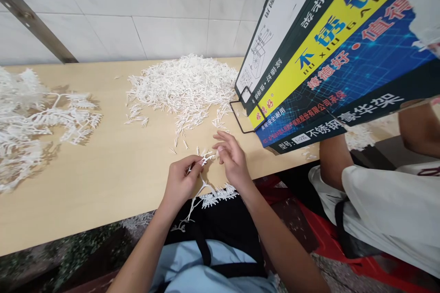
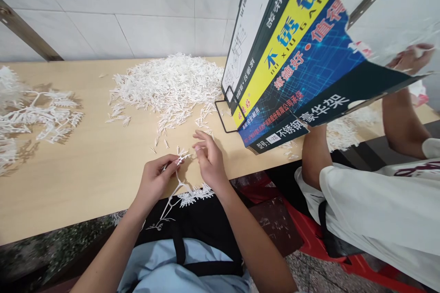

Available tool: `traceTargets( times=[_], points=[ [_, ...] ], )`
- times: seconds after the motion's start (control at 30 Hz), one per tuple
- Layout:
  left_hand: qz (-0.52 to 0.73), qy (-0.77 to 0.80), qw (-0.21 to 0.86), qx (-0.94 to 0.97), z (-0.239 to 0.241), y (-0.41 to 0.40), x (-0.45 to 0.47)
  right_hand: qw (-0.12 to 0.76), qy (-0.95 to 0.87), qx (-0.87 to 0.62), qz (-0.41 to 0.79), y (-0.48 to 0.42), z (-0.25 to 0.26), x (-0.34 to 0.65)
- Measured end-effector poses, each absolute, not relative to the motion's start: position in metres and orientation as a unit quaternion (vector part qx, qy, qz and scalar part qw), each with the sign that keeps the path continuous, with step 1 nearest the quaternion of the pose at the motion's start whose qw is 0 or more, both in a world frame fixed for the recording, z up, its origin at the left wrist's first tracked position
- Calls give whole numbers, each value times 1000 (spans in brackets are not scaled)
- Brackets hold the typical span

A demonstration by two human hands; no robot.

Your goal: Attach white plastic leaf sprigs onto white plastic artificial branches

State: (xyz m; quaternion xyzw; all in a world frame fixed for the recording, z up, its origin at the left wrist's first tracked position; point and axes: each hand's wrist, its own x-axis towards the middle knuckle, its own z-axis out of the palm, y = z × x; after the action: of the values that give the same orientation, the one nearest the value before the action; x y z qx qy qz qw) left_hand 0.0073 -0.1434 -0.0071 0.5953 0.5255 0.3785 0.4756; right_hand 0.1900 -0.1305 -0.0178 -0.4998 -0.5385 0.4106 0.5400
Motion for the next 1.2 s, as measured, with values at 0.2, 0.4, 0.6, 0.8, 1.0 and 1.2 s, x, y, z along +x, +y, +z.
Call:
traceTargets(
  times=[0.2, 0.4, 0.6, 0.8, 1.0, 1.2],
  points=[
    [388, 482, 545, 566, 0, -145, 9, 419, -685, -459, 380, -137, -2, 192],
    [397, 482, 557, 548, 1, -145, 7, 391, -690, -478, 376, -135, -4, 191],
    [404, 455, 579, 542, 3, -145, 3, 359, -736, -419, 391, -135, 1, 195],
    [397, 470, 574, 540, 1, -144, 6, 410, -650, -493, 408, -137, -5, 193],
    [354, 478, 558, 579, 0, -142, 7, 536, -493, -532, 433, -133, -19, 194],
    [373, 486, 552, 566, 2, -144, 3, 624, -390, -500, 456, -127, -22, 194]
  ],
)
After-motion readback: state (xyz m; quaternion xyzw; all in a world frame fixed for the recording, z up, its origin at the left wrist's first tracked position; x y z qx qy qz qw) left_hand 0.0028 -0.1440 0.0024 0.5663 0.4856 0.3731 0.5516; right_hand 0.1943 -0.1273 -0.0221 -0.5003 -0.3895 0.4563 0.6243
